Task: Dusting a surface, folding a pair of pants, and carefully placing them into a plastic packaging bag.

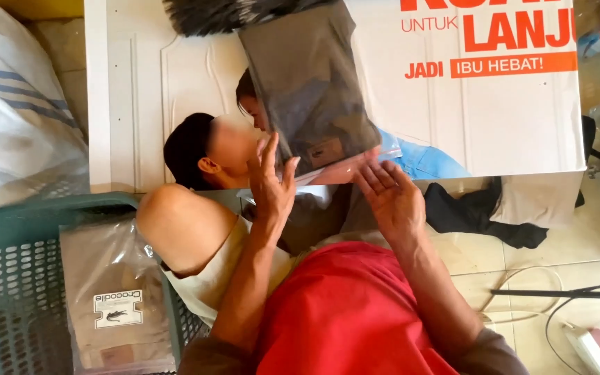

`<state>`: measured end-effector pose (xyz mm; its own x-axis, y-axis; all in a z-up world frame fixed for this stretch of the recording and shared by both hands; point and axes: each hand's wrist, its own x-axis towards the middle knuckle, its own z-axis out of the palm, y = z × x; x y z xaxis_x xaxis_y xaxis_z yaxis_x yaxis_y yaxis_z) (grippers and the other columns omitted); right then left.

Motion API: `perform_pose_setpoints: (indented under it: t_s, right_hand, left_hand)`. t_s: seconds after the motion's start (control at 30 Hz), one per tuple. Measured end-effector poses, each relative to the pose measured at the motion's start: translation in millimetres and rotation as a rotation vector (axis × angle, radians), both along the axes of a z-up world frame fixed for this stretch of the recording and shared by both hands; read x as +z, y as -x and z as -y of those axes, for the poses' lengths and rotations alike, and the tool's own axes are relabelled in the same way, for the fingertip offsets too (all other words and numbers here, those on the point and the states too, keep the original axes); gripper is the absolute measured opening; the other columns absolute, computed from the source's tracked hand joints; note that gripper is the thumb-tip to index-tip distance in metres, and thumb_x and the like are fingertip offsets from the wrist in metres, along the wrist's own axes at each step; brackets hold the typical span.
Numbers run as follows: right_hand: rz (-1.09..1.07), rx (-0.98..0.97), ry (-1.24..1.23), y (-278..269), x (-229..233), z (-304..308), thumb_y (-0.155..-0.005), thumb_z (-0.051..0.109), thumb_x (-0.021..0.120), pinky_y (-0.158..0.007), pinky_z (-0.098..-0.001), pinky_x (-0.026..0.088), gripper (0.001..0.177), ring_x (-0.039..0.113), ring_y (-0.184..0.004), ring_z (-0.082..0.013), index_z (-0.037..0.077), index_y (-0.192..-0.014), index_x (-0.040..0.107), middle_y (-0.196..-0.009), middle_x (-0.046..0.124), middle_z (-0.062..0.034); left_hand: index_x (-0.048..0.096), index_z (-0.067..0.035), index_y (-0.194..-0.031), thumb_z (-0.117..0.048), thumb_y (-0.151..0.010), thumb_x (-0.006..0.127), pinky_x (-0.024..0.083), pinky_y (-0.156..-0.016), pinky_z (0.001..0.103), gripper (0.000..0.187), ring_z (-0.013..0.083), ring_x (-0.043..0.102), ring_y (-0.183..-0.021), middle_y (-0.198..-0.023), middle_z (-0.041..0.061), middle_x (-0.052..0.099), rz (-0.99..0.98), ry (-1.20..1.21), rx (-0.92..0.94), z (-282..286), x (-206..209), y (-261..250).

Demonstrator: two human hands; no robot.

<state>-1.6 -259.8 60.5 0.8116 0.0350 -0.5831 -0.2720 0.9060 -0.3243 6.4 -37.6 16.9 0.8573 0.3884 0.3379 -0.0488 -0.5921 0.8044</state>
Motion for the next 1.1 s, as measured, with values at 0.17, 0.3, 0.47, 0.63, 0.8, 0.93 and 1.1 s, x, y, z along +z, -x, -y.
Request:
perform_pose_setpoints:
  t_s: [0.17, 0.3, 0.47, 0.63, 0.8, 0.93, 1.1]
  right_hand:
    - [0.105, -0.215, 0.931, 11, 20, 4, -0.101, 0.011, 0.064, -0.076, -0.0286, 0.062, 0.005, 0.066, -0.093, -0.0159, 0.011, -0.106, 0.065, -0.106, 0.068, -0.0080]
    - [0.536, -0.111, 1.408, -21, 17, 7, -0.105, 0.012, 0.062, -0.098, -0.0394, 0.055, 0.020, 0.060, -0.123, -0.0231, 0.011, -0.125, 0.062, -0.132, 0.059, -0.0143]
    - [0.856, 0.421, 2.220, -69, -14, -19, -0.101, 0.039, 0.064, -0.111, -0.0759, 0.028, 0.061, 0.033, -0.144, -0.0531, 0.009, -0.152, 0.052, -0.160, 0.031, -0.0310]
    - [0.761, 0.586, 2.392, -72, -19, -36, -0.101, 0.059, 0.047, -0.117, -0.0737, 0.014, 0.066, 0.031, -0.150, -0.0426, 0.025, -0.158, 0.044, -0.165, 0.032, -0.0216]
    - [0.693, 0.690, 2.363, -85, -8, -42, -0.101, 0.063, 0.042, -0.120, -0.0718, 0.012, 0.067, 0.029, -0.151, -0.0421, 0.028, -0.158, 0.040, -0.166, 0.029, -0.0198]
    - [0.692, 0.700, 2.339, -106, -17, -45, -0.101, 0.066, 0.038, -0.122, -0.0698, 0.011, 0.069, 0.028, -0.152, -0.0415, 0.029, -0.158, 0.039, -0.167, 0.028, -0.0178]
    - [0.734, 0.607, 2.347, -103, -21, -43, -0.099, 0.068, 0.042, -0.122, -0.0663, 0.014, 0.071, 0.030, -0.151, -0.0409, 0.029, -0.158, 0.040, -0.165, 0.031, -0.0175]
  left_hand:
    - [0.065, -0.016, -0.137, -0.018, -0.085, 0.083, 0.053, -0.099, 0.043, 0.055, 0.0321, 0.060, -0.117, -0.124, 0.010, 0.059, 0.093, -0.105, -0.040, -4, -40, 19]
    - [0.067, -0.008, -0.131, -0.002, -0.081, 0.083, 0.065, -0.064, 0.029, 0.052, 0.0260, 0.062, -0.089, -0.111, 0.011, 0.058, 0.068, 0.091, -0.087, -6, -19, 17]
    - [0.069, -0.011, -0.128, -0.013, -0.077, 0.086, 0.061, -0.077, 0.036, 0.055, 0.0257, 0.062, -0.091, -0.104, 0.008, 0.060, 0.016, -0.067, -0.101, -9, -21, 15]
    - [0.068, -0.012, -0.132, -0.013, -0.075, 0.087, 0.059, -0.080, 0.039, 0.060, 0.0306, 0.061, -0.090, -0.101, 0.011, 0.062, -0.022, -0.080, -0.140, -19, -26, 12]
    - [0.070, -0.015, -0.132, -0.012, -0.073, 0.088, 0.062, -0.065, 0.034, 0.062, 0.0305, 0.066, -0.078, -0.084, 0.011, 0.067, -0.102, -0.072, -0.126, -27, -28, -4]
    - [0.071, -0.019, -0.133, -0.012, -0.077, 0.085, 0.061, -0.063, 0.037, 0.058, 0.0301, 0.070, -0.071, -0.081, 0.013, 0.070, -0.176, 0.000, -0.088, -31, -31, -21]
    - [0.066, -0.027, -0.139, -0.015, -0.082, 0.081, 0.063, -0.070, 0.038, 0.059, 0.0284, 0.075, -0.078, -0.087, 0.011, 0.073, -0.312, 0.065, -0.083, -33, -21, -18]
